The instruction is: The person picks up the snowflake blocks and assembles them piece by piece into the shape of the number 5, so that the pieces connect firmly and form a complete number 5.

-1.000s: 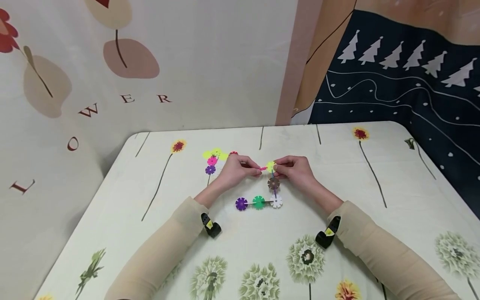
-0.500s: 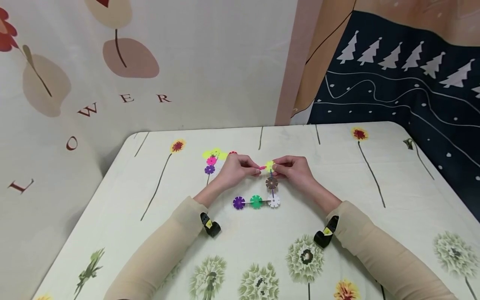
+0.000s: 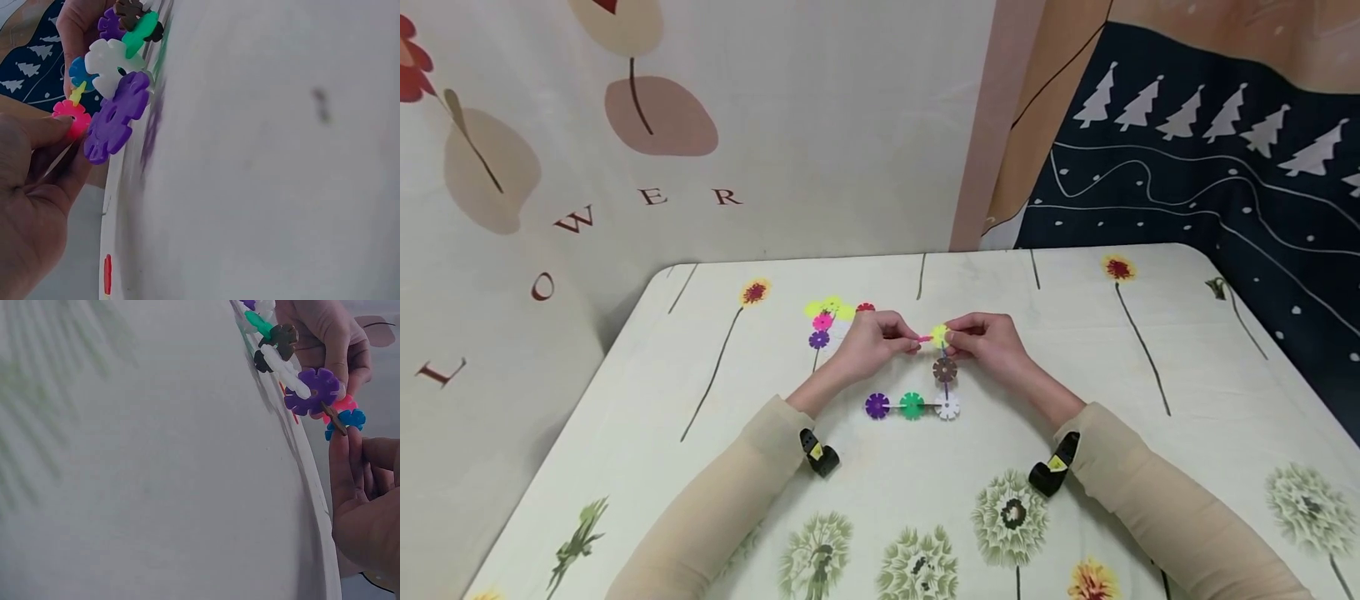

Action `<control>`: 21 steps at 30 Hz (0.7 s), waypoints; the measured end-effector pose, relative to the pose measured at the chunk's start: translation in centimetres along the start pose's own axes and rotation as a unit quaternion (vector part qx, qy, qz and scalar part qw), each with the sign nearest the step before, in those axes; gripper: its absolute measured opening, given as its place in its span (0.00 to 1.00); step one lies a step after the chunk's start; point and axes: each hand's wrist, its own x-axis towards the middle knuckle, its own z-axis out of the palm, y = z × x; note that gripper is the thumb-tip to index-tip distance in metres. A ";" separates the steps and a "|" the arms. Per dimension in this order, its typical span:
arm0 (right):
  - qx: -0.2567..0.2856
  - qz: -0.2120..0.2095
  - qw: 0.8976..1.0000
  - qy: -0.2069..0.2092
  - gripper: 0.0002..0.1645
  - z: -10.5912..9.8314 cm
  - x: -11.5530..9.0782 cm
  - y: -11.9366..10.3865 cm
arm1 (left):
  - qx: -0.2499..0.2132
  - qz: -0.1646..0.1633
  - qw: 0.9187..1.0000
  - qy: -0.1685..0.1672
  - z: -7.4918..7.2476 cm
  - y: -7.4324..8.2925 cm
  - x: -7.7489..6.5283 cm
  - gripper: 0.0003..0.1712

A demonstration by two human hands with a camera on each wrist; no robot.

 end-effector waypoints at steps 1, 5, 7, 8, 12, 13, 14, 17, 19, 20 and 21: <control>0.002 -0.001 1.000 0.000 0.16 0.0 0.0 0.0 | 0.002 0.005 1.000 0.002 0.0 0.0 0.0 0.04; 0.007 -0.005 1.000 0.001 0.16 -0.1 -0.1 -0.1 | 0.019 0.032 0.999 0.009 0.2 0.1 0.0 0.05; 0.009 -0.005 1.000 0.001 0.16 -0.1 -0.1 0.0 | 0.031 0.045 0.998 0.012 0.2 0.1 0.0 0.05; 0.010 -0.006 1.000 0.000 0.16 -0.1 0.0 0.1 | 0.037 0.050 0.998 0.013 0.3 0.1 0.0 0.05; 0.016 -0.011 1.000 -0.004 0.15 -0.1 0.0 0.5 | 0.054 0.064 0.996 0.017 0.3 0.0 -0.2 0.05; 0.017 -0.013 1.000 -0.006 0.15 -0.1 0.0 0.6 | 0.057 0.068 0.996 0.016 0.3 0.0 -0.2 0.04; 0.016 -0.016 1.000 -0.008 0.15 -0.1 0.0 0.6 | 0.059 0.071 0.996 0.014 0.2 0.0 -0.2 0.05; 0.008 -0.022 1.000 -0.013 0.14 -0.2 0.0 0.5 | 0.068 0.084 0.994 0.008 0.1 0.2 -0.1 0.05; 0.004 -0.022 1.000 -0.013 0.14 -0.3 -0.1 0.3 | 0.072 0.090 0.993 0.006 0.0 0.4 0.0 0.05; 0.002 -0.021 1.000 -0.012 0.14 -0.3 -0.1 0.2 | 0.073 0.091 0.993 0.007 0.0 0.4 0.0 0.05; 0.002 -0.020 1.000 -0.010 0.14 -0.3 -0.1 0.1 | 0.072 0.093 0.993 0.008 0.0 0.5 0.1 0.05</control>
